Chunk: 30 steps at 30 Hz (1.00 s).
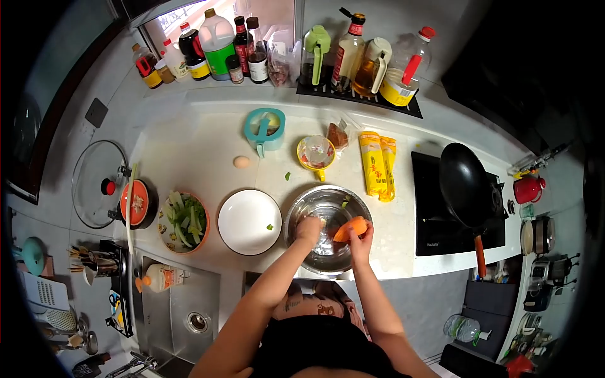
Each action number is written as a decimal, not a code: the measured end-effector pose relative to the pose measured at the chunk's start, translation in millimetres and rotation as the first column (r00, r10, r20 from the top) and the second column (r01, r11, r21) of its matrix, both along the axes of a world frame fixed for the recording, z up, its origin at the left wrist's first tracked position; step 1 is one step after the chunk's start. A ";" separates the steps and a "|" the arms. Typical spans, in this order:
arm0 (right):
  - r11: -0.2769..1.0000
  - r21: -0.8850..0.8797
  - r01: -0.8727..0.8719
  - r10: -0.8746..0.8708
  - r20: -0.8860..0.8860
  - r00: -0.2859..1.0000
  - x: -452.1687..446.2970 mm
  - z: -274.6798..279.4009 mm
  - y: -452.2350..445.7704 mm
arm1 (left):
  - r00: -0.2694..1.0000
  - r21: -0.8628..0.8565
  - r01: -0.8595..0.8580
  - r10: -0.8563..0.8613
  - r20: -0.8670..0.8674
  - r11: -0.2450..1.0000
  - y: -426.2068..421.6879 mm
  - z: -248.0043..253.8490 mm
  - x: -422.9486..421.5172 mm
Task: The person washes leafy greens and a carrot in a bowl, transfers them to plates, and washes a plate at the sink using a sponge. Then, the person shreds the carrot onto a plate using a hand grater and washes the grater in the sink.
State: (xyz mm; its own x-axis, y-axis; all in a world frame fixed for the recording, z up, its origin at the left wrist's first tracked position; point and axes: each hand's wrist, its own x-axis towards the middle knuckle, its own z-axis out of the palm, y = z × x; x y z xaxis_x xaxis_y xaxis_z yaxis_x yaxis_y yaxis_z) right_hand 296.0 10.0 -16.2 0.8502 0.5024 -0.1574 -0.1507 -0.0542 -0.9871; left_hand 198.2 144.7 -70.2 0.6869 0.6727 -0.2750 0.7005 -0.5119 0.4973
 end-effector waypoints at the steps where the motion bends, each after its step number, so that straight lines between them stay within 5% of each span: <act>1: 1.000 -0.014 -0.002 0.002 0.018 1.000 -0.2 -0.1 -0.6 | 0.995 0.022 -0.102 0.102 0.020 0.995 2.2 13.3 -1.5; 2: 1.000 -0.027 -0.002 0.003 0.037 0.999 -0.3 0.0 0.0 | 0.980 0.048 -0.178 0.172 0.101 0.983 3.3 27.2 -4.9; 4: 0.998 -0.059 -0.001 0.005 0.064 0.998 0.0 -3.2 -0.4 | 0.990 0.146 -0.123 0.132 -0.051 0.982 -3.5 24.7 1.6; 7: 0.988 -0.155 0.011 0.003 0.088 0.996 0.3 -9.0 1.3 | 0.992 0.223 0.111 -0.093 -0.090 0.968 -15.5 31.1 -3.8; 10: 0.959 -0.282 0.026 0.007 0.116 0.993 -1.2 -16.4 6.4 | 0.983 0.114 -0.051 0.070 -0.169 0.992 -3.7 42.5 -2.7; 13: 0.997 -0.082 -0.017 0.010 -0.090 0.996 -2.7 -41.5 15.5 | 0.981 0.087 -0.034 0.050 -0.188 0.996 -6.5 50.0 -2.6; 14: 0.973 -0.224 -0.062 0.060 -0.018 0.998 1.3 -52.2 16.1 | 0.981 0.072 -0.027 0.040 -0.188 0.997 -9.4 52.1 -4.3; 16: 0.861 -0.496 -0.112 0.184 0.099 0.978 8.3 -71.5 14.4 | 0.997 0.106 -0.028 0.035 -0.068 0.994 -11.2 54.1 -11.9; 17: 0.643 -0.756 -0.122 0.344 0.143 0.928 2.6 -6.4 21.8 | 0.998 0.117 -0.028 0.033 -0.044 0.993 -11.3 60.7 -16.2; 20: 0.498 -0.720 -0.484 0.315 -0.369 0.874 15.4 -10.0 31.4 | 0.995 0.141 -0.101 0.103 -0.009 0.985 -9.7 45.0 -22.6; 21: 0.482 -0.765 -0.427 0.310 -0.307 0.900 11.6 -4.5 35.9 | 0.998 0.148 -0.063 0.067 -0.016 0.987 -7.8 43.9 -27.1; 24: 0.786 -0.558 -0.266 0.009 -0.420 0.907 -7.9 -10.1 39.1 | 0.997 0.203 -0.050 0.037 0.068 0.978 -8.1 46.9 -35.4; 25: 0.822 -0.528 -0.214 0.003 -0.371 0.929 -17.1 17.8 40.4 | 0.993 0.224 -0.063 0.038 0.114 0.973 -9.3 51.1 -37.2; 27: 0.717 -0.684 -0.135 0.263 0.086 0.961 -21.9 13.7 34.7 | 0.987 0.241 -0.042 0.003 0.159 0.970 -8.3 59.6 -40.0; 29: 0.694 -0.720 0.021 0.407 0.416 0.813 -30.9 9.2 30.6 | 0.997 0.246 -0.010 -0.010 0.079 0.969 -9.3 68.1 -41.9; 30: 0.776 -0.629 0.046 0.395 0.543 0.741 -36.1 16.9 33.5 | 0.969 0.318 -0.025 -0.055 0.241 0.948 -9.5 73.7 -44.4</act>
